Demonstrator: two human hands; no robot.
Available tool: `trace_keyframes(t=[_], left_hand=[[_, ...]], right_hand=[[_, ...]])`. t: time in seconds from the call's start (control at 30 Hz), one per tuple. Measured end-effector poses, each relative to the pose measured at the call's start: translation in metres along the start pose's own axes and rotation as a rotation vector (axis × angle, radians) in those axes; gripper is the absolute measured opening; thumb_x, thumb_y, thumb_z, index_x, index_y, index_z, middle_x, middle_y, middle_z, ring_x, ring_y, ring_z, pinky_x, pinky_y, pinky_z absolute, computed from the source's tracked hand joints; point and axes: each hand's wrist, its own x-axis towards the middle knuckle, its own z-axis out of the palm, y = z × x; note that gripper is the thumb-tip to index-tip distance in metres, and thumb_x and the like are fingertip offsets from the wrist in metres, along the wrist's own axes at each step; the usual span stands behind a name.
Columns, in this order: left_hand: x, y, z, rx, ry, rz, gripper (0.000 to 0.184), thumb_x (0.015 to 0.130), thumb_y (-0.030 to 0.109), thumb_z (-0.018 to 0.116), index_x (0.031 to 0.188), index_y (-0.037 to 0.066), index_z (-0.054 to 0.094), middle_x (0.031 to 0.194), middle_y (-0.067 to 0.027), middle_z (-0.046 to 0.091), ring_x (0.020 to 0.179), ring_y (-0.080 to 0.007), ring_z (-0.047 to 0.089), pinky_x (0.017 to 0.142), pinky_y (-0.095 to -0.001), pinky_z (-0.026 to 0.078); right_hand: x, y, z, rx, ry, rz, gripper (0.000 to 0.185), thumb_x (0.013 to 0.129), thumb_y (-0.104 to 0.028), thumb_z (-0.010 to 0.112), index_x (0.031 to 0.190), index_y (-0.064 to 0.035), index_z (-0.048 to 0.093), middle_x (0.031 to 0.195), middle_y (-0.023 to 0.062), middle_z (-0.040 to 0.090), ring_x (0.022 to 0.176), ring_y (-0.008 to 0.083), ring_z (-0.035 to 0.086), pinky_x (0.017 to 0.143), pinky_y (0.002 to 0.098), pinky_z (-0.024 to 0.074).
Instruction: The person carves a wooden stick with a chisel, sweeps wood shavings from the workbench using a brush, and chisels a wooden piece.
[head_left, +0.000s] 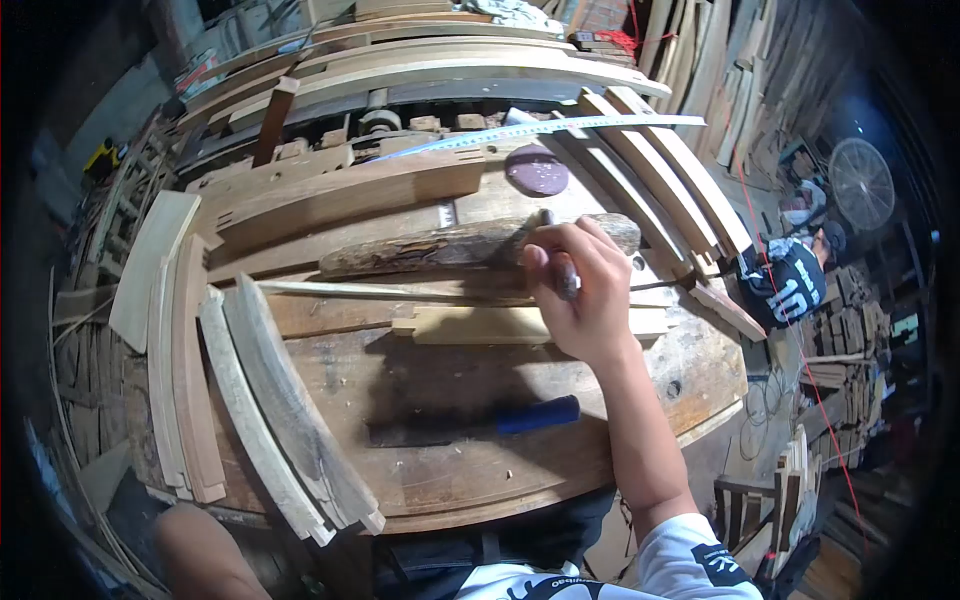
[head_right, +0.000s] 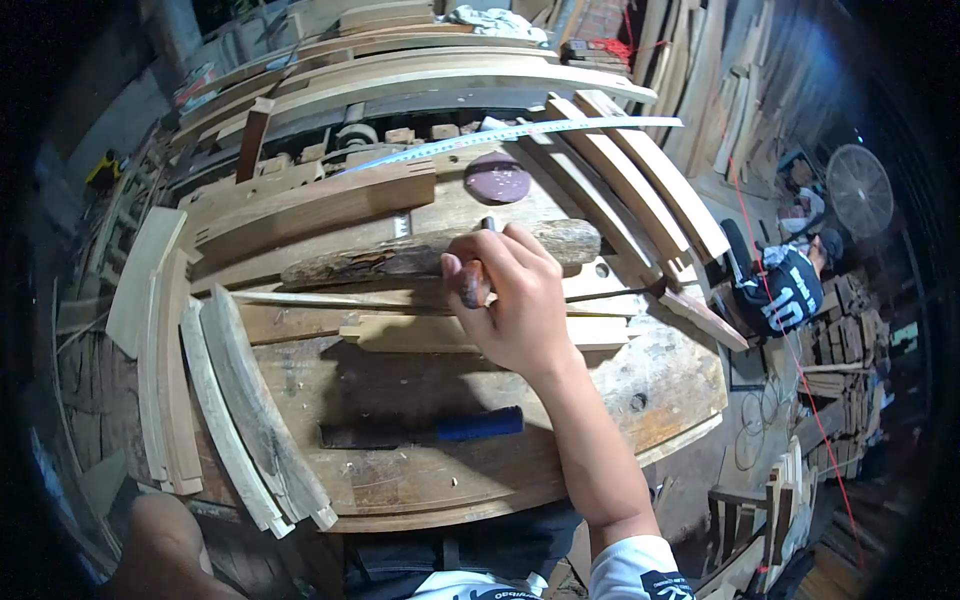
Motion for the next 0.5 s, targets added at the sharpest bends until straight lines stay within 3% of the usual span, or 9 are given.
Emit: trace_keyframes(t=[0.5], left_hand=[[-0.0067,0.0080,0.0020,0.023,-0.012,-0.007,0.062,0.094,0.052,0.061,0.126,-0.001,0.065,0.128,-0.0196,0.065,0.121,-0.0354,0.062,0.102,-0.0469,0.049]], right_hand=[[-0.0024,-0.0016,0.0024,-0.033,-0.072,-0.003,0.012,0.086,-0.013,0.070,0.085,-0.0045,0.062,0.076,0.0114,0.061,0.073,0.0317,0.055,0.066,0.0410,0.0475]])
